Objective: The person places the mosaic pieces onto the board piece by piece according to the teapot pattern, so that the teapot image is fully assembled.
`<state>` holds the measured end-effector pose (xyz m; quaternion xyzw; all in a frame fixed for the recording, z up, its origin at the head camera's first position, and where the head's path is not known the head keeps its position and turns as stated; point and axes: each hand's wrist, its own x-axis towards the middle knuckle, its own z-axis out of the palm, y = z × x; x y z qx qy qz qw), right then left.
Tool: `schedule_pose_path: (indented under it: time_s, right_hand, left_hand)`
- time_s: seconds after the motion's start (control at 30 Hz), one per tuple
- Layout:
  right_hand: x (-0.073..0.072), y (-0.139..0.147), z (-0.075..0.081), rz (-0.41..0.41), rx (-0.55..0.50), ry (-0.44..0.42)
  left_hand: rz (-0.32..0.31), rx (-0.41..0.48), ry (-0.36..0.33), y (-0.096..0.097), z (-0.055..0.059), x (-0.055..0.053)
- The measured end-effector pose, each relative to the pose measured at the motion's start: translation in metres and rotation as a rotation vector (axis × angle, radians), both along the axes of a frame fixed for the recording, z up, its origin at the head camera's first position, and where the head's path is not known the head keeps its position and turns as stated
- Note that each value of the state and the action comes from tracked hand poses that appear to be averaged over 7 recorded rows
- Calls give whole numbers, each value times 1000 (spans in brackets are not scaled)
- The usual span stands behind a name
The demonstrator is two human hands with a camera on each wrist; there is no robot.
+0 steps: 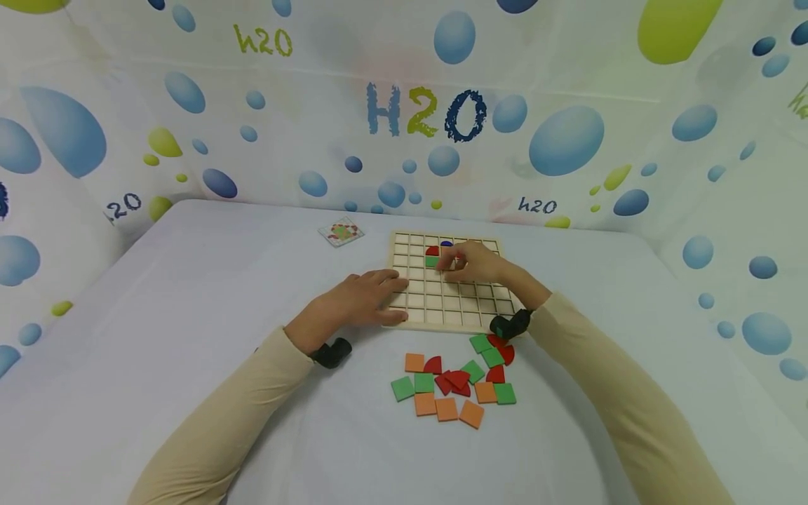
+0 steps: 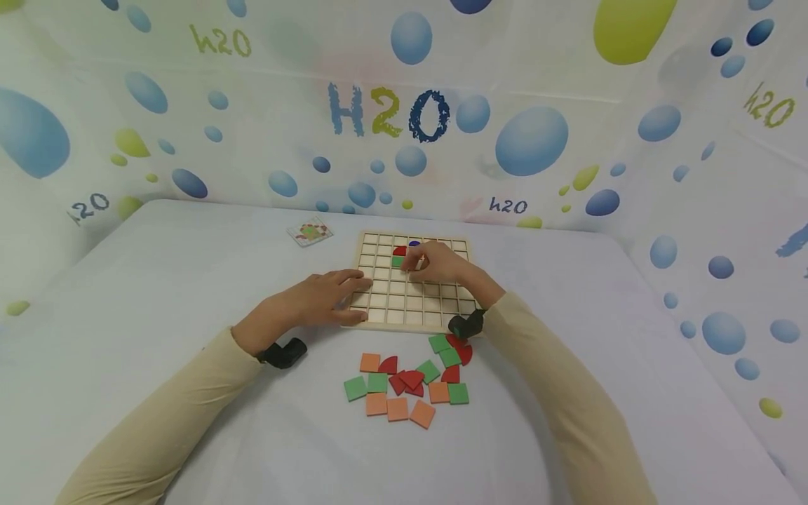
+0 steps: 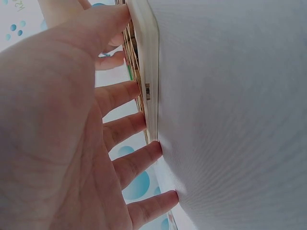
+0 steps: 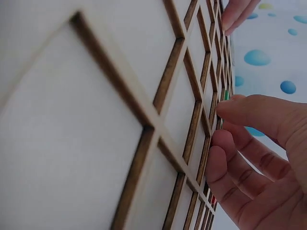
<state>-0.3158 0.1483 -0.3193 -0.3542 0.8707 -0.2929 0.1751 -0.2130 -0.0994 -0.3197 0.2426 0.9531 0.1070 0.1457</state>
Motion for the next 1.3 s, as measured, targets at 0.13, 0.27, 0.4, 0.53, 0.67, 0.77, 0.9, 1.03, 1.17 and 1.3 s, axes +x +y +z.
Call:
schedule_pose_path:
  time_s: [0.13, 0.27, 0.4, 0.53, 0.67, 0.77, 0.9, 1.03, 1.17, 1.3]
  right_hand:
    - [3, 4, 1, 22, -15, -30]
    - [6, 7, 3, 36, -29, -83]
    - [10, 9, 5, 47, -6, -92]
    - [13, 13, 7, 61, 12, -76]
    - [17, 19, 10, 90, -9, -66]
    - [20, 24, 11, 122, -14, -50]
    - [25, 28, 15, 150, -5, -41]
    - [32, 30, 18, 157, 5, -61]
    - [38, 31, 18, 190, -2, -82]
    - [42, 33, 15, 233, -18, -107]
  left_hand:
    - [-3, 2, 3, 0, 1, 2]
    - [-3, 3, 8, 0, 0, 1]
    - [1, 10, 1, 0, 0, 1]
    - [0, 8, -6, 0, 0, 1]
    - [5, -13, -3, 2, 0, 0]
    - [9, -20, -7, 3, 0, 0]
    - [0, -19, 1, 2, 1, 0]
    - [-6, -9, 10, 1, 1, 0]
    - [-11, 0, 11, 1, 0, 0]
    - [-18, 4, 13, 1, 0, 0]
